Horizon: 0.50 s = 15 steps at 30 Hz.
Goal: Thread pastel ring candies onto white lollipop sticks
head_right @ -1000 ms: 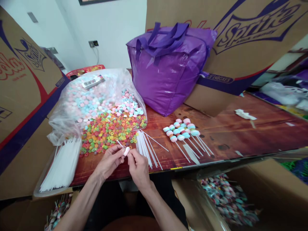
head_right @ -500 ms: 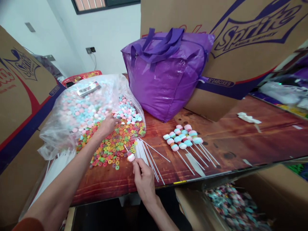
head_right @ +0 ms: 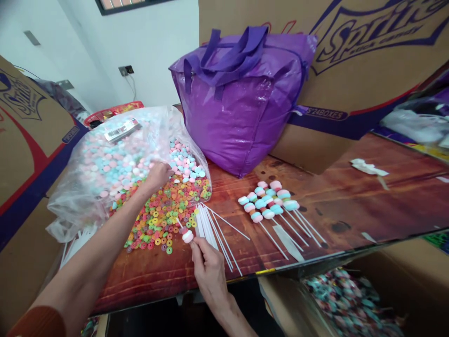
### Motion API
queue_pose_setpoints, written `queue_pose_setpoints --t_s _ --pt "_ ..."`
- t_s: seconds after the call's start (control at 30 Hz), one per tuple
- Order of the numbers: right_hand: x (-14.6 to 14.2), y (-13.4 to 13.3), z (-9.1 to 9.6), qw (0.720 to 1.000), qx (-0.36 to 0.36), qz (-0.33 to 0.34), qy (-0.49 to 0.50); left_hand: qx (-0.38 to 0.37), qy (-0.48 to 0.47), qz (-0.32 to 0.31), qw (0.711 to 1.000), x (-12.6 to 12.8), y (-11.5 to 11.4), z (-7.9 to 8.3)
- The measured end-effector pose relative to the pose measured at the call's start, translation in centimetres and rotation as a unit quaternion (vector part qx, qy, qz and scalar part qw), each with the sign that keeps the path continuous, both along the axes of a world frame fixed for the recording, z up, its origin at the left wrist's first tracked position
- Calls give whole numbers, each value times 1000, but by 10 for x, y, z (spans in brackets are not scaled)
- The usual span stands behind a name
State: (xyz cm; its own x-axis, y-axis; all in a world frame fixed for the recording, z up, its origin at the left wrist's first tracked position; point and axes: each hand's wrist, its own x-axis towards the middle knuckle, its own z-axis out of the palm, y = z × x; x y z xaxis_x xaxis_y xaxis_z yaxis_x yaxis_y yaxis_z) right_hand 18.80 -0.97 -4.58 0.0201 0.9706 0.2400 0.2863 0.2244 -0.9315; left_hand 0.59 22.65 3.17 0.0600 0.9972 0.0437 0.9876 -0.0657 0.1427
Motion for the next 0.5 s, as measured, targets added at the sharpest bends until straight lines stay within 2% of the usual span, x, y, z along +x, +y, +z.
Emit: queue_pose_setpoints --t_s 0.23,0.5 --pt "0 -1 1 1000 8 -6 -12 -16 -5 37 999 7 -10 -10" --pt "-1 -3 0 1000 28 -14 4 1 -118 47 992 -1 -23 1"
